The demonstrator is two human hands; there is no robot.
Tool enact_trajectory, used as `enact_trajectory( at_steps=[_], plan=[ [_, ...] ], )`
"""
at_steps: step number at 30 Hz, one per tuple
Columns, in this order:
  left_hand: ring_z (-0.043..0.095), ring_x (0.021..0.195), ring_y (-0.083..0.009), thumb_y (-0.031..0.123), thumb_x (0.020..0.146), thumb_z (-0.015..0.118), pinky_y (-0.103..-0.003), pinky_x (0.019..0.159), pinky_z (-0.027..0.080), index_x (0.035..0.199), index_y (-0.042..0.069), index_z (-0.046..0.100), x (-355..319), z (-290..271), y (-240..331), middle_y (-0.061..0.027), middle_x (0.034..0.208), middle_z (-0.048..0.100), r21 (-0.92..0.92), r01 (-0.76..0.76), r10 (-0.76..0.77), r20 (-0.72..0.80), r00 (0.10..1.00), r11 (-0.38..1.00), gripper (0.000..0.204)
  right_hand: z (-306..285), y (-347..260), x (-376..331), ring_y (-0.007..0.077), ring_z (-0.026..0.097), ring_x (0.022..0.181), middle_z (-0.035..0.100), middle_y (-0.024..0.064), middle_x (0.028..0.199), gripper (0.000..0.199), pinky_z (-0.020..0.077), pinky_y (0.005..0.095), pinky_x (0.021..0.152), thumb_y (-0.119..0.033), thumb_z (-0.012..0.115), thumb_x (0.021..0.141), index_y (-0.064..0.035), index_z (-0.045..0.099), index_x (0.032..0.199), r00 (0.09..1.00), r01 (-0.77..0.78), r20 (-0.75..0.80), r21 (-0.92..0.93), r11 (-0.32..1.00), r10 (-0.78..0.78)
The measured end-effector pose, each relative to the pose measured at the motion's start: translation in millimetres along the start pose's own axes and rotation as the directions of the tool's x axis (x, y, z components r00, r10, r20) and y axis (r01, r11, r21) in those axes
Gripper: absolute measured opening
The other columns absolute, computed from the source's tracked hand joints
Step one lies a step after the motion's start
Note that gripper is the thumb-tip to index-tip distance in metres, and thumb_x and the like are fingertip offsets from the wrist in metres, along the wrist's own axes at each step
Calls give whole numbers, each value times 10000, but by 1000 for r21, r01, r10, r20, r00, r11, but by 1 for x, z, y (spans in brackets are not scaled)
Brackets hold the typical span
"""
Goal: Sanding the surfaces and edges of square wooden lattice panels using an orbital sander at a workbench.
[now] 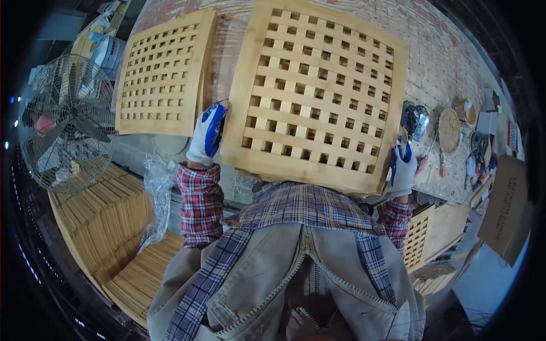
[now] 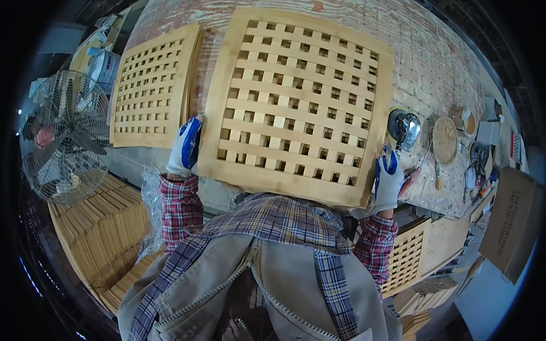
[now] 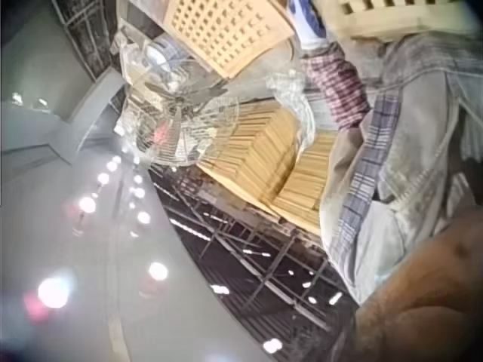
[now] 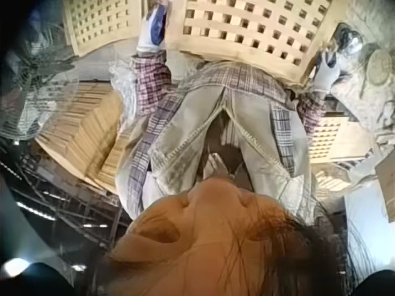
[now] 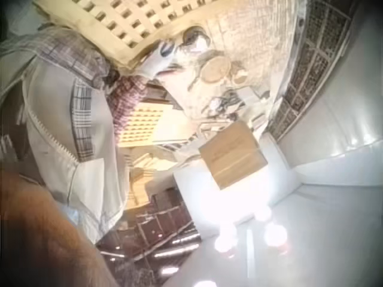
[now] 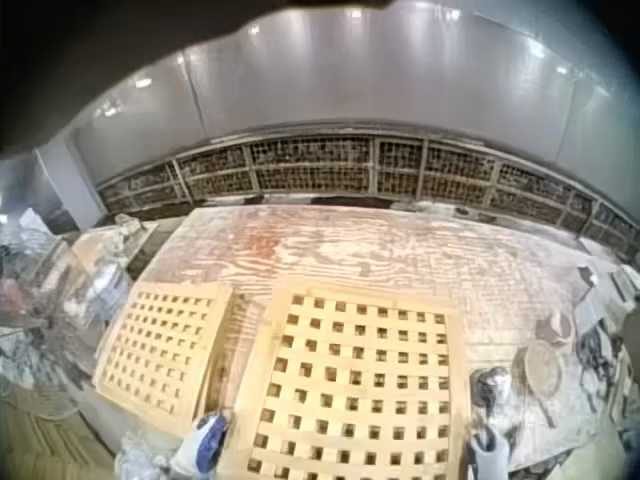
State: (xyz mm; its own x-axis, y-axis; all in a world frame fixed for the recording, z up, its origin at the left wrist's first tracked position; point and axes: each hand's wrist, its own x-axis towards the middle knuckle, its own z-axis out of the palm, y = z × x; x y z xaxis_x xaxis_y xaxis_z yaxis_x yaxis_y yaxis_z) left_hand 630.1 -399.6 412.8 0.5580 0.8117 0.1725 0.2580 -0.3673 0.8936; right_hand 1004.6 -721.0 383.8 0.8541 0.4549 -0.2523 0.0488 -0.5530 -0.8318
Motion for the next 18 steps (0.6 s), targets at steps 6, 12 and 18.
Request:
enact_trajectory(
  at_steps=[6, 12, 18],
  plan=[
    [581, 941, -137, 185, 970, 499, -272, 851, 447, 1146, -51, 585, 3, -2, 19, -83, 1033, 641, -96, 221, -203, 168, 965, 971, 306, 2, 14, 1, 138, 614, 952, 669, 97, 1107, 352, 473, 280, 861, -110, 669, 869, 31, 596, 1183, 992, 84, -96, 60, 995, -78],
    [587, 1070, -303, 116, 917, 516, -358, 932, 445, 1192, -51, 558, -3, -6, 19, -181, 1166, 607, 236, -242, 189, 225, 956, 941, 325, 7, -10, -9, 199, 641, 963, 672, 134, 1086, 380, 485, 308, 864, -134, 691, 851, 24, 598, 1184, 984, 124, -98, -222, 967, -149],
    [565, 1079, -371, 54, 885, 518, -399, 929, 447, 1221, 2, 559, -1, 4, 12, -210, 1195, 580, 305, -288, 216, 248, 944, 908, 343, 5, 10, -5, 213, 645, 954, 675, 136, 1068, 387, 492, 309, 838, -149, 701, 842, 18, 603, 1177, 974, 141, -169, -83, 987, -154]
  ],
)
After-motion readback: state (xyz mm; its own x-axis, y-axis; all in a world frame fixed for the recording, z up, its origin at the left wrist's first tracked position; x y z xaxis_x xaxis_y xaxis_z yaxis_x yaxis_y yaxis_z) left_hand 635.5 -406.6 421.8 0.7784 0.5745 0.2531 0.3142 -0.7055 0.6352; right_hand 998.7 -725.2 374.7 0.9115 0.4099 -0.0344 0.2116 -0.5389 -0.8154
